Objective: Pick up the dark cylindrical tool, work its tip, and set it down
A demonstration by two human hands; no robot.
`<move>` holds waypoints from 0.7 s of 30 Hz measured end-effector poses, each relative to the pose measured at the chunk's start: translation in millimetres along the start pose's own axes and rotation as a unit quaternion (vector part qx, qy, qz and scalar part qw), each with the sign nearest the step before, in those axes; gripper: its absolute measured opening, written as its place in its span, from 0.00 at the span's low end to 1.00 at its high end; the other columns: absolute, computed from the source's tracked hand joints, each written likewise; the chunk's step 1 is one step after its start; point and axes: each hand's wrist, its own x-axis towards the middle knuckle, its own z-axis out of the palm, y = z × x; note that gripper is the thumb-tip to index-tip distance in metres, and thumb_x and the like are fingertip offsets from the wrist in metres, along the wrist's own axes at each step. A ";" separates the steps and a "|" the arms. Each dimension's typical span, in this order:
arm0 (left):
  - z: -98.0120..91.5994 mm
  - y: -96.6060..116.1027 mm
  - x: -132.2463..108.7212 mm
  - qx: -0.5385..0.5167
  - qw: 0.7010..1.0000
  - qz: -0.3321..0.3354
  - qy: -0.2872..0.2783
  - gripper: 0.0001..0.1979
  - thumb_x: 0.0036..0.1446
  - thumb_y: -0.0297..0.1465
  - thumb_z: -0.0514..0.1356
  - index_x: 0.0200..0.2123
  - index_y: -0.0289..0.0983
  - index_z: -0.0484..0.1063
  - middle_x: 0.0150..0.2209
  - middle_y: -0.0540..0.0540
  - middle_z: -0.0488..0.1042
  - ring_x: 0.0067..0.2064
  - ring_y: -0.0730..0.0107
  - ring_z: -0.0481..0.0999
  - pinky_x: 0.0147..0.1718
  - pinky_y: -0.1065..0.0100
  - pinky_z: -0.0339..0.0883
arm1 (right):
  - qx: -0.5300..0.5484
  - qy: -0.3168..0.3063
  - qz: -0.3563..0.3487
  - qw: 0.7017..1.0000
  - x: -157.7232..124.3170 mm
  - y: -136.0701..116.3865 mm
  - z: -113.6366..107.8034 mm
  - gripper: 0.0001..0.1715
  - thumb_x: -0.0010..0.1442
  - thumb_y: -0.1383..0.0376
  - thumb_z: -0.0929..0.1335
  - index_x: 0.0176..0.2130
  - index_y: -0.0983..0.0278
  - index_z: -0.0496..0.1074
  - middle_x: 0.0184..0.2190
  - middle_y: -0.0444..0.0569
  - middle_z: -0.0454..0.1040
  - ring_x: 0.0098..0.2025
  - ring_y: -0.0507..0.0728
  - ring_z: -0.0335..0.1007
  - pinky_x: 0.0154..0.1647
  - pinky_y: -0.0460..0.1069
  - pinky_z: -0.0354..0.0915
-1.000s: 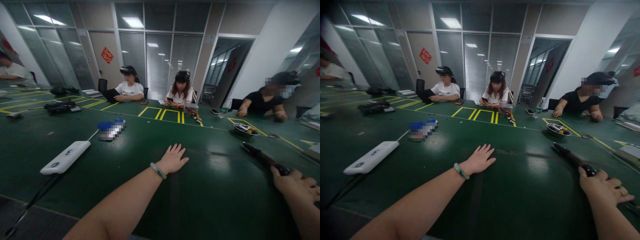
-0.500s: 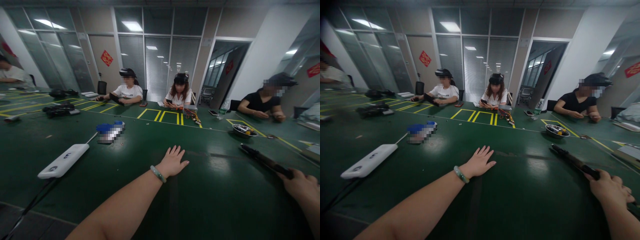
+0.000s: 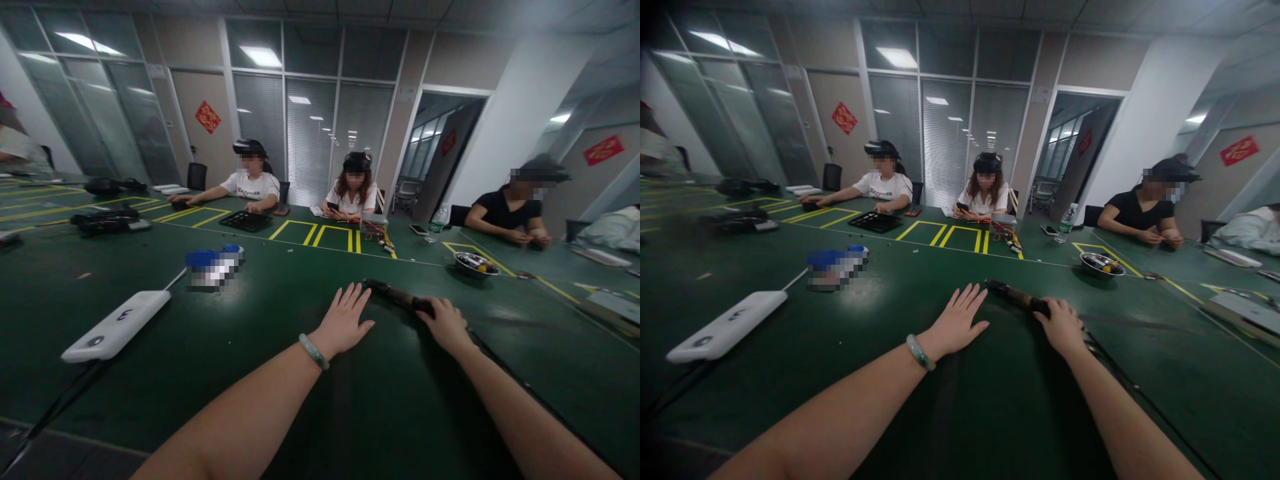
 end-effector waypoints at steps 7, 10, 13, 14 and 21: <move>0.6 -3.7 -2.0 0.051 0.996 0.004 0.068 0.38 0.59 0.37 0.55 0.68 0.36 0.43 0.68 0.40 0.48 0.69 0.54 0.40 0.66 0.50 0.32 | 0.120 -0.008 -0.148 0.982 -35.2 -147.4 23.6 0.33 0.66 0.54 0.56 0.67 0.59 0.47 0.59 0.54 0.59 0.59 0.62 0.56 0.57 0.58 0.54; 0.6 -8.4 -3.4 0.045 0.997 -0.005 0.066 0.33 0.59 0.33 0.54 0.66 0.36 0.48 0.64 0.40 0.58 0.66 0.56 0.53 0.65 0.51 0.35 | 0.103 0.018 -0.164 0.981 -48.8 -151.7 24.8 0.41 0.65 0.54 0.58 0.69 0.62 0.36 0.63 0.57 0.52 0.64 0.61 0.48 0.62 0.58 0.47; -1.7 -10.4 -2.7 0.023 0.998 -0.004 0.063 0.29 0.62 0.38 0.55 0.64 0.40 0.54 0.59 0.42 0.66 0.61 0.59 0.62 0.64 0.53 0.41 | 0.004 0.064 -0.101 0.993 -62.7 -128.8 19.2 0.45 0.62 0.51 0.63 0.68 0.64 0.41 0.63 0.61 0.52 0.63 0.68 0.48 0.61 0.64 0.43; -2.8 -10.5 -2.2 0.016 0.998 -0.005 0.063 0.28 0.62 0.41 0.55 0.63 0.41 0.56 0.58 0.43 0.67 0.59 0.59 0.64 0.64 0.53 0.44 | -0.025 0.064 -0.074 0.995 -66.7 -119.4 17.3 0.42 0.61 0.51 0.63 0.66 0.65 0.47 0.60 0.63 0.56 0.61 0.70 0.52 0.59 0.66 0.46; -9.5 -7.9 -1.1 0.002 0.998 -0.020 0.059 0.25 0.60 0.45 0.58 0.57 0.43 0.63 0.49 0.45 0.71 0.52 0.58 0.68 0.55 0.56 0.56 | 0.001 0.013 -0.075 0.997 -50.4 -77.5 14.1 0.17 0.66 0.59 0.61 0.49 0.67 0.63 0.46 0.58 0.67 0.47 0.63 0.65 0.48 0.53 0.60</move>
